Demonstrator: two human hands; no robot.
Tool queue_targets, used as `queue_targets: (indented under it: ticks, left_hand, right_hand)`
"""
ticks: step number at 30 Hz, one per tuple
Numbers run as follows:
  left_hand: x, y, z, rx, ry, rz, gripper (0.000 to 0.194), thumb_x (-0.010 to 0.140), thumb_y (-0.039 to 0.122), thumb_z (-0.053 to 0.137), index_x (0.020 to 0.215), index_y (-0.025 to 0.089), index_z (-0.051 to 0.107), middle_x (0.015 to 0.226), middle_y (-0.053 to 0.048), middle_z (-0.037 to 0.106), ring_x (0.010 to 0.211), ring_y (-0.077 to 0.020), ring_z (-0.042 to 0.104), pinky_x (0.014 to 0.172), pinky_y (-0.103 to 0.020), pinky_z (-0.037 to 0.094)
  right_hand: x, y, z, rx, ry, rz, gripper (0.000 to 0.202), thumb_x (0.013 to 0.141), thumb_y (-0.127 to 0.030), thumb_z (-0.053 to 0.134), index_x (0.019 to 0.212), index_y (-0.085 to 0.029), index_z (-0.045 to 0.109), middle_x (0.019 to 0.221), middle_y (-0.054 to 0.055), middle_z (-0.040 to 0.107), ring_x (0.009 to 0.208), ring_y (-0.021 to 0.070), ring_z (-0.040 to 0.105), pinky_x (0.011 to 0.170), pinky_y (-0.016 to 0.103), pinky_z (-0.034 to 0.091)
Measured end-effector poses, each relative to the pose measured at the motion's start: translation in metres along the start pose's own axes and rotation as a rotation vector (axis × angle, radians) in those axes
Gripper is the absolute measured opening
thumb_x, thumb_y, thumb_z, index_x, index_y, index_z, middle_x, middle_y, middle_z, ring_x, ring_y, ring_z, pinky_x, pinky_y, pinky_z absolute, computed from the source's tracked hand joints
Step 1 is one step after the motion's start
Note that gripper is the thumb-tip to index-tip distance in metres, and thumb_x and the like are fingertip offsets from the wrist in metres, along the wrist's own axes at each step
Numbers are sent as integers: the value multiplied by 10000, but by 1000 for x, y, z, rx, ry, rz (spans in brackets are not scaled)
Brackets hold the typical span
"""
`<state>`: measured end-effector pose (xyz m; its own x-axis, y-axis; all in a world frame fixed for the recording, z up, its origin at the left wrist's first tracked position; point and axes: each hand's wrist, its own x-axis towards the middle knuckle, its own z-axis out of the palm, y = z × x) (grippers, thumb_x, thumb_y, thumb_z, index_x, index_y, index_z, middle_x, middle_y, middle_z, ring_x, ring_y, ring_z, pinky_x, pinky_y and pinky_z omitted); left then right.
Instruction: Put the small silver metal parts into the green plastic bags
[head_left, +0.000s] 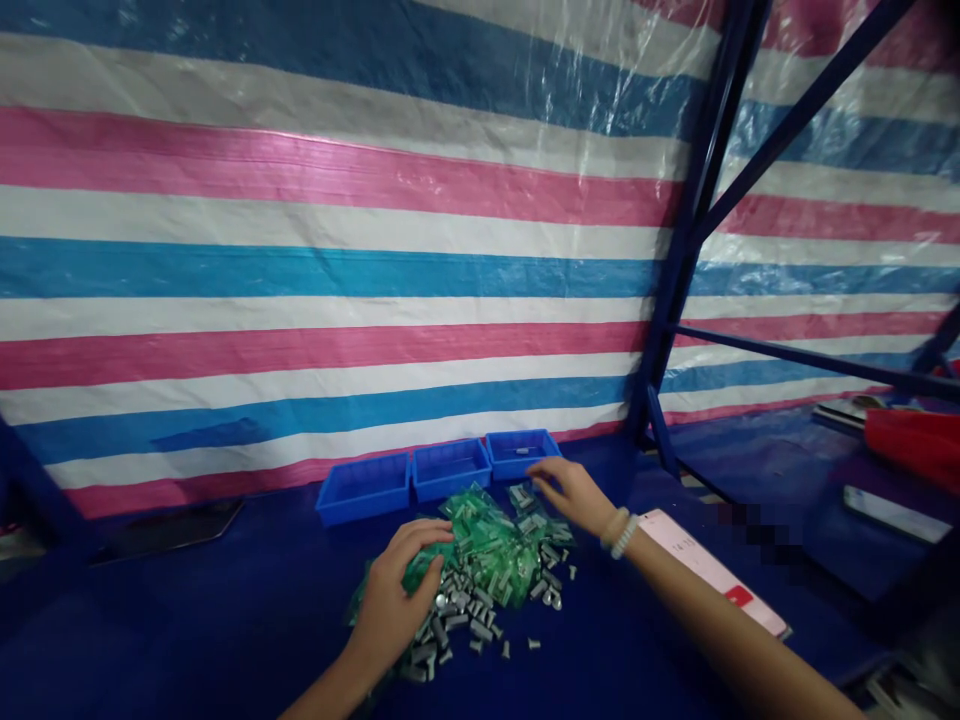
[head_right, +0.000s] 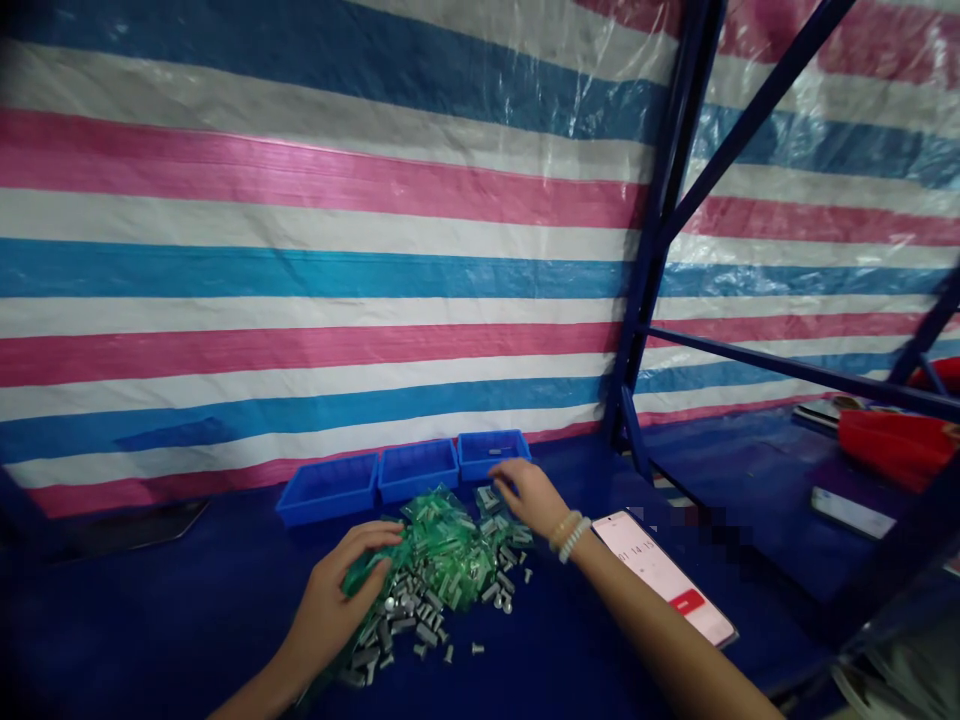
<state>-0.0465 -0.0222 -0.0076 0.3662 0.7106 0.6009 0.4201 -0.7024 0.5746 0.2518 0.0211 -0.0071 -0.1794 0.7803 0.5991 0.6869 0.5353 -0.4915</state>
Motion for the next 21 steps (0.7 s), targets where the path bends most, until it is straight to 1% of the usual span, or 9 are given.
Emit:
queue_targets:
  ticks: [1,3,5,6,8,11,14,17,21]
  left_hand:
    - [0,0,0,2,0,3,191,876,157,510,983,222,654,1078,-75,680,1046,-227,629,917,-425,513]
    - [0,-1,1,2,-1,12,193,878,153,503,978,224,652,1072,-73,678,1044,-224,627,912,-416,514]
    - [-1,0,2,3,-4,22,197,880,149,497,977,225,650,1069,-71,676,1042,-221,626,906,-405,514]
    - [-2,1,3,6,-5,29,198,880,147,495,978,225,649,1067,-70,675,1038,-220,626,900,-399,515]
    - [-2,2,4,15,-8,45,199,881,144,489,974,223,647,1058,-69,676,1023,-219,629,886,-390,519]
    - [-4,5,6,27,-6,76,203,883,136,475,963,218,643,1036,-71,680,1007,-221,629,878,-393,519]
    - [-4,7,8,32,-7,94,203,884,127,471,963,216,636,1031,-75,678,1018,-223,618,893,-408,508]
    - [-2,10,8,28,-21,105,205,886,119,471,971,215,632,1034,-75,673,1027,-221,607,898,-409,501]
    - [3,16,4,13,-29,117,209,888,118,469,977,211,634,1035,-78,669,1027,-221,602,888,-406,501]
  right_hand:
    - [-14,-8,-4,-9,-47,-16,128,846,-142,563,877,-181,681,812,39,693,759,187,636,734,315,498]
    - [-40,-25,-12,-69,-191,-43,129,834,-118,566,803,-197,663,748,20,671,738,185,617,712,299,485]
    - [-62,-38,-15,-83,-261,-26,144,826,-95,566,781,-209,641,738,11,665,732,184,613,754,316,485]
    - [-71,-42,-15,-93,-267,-11,140,814,-91,578,776,-214,633,737,9,661,738,189,615,782,330,486]
    - [-85,-46,-11,-139,-229,20,120,799,-106,600,772,-220,624,735,13,652,727,198,619,852,375,480]
    - [-95,-44,1,-212,-139,56,85,785,-144,628,755,-224,630,730,22,642,695,205,621,915,421,460]
    - [-97,-39,12,-226,-97,95,68,748,-159,660,727,-223,656,735,29,644,695,207,626,796,355,507]
    - [-96,-36,16,-240,-98,147,66,724,-154,680,702,-216,684,732,38,637,673,203,619,650,301,505]
    - [-91,-37,9,-178,-79,189,74,746,-129,657,733,-196,684,755,51,632,714,214,621,652,310,507]
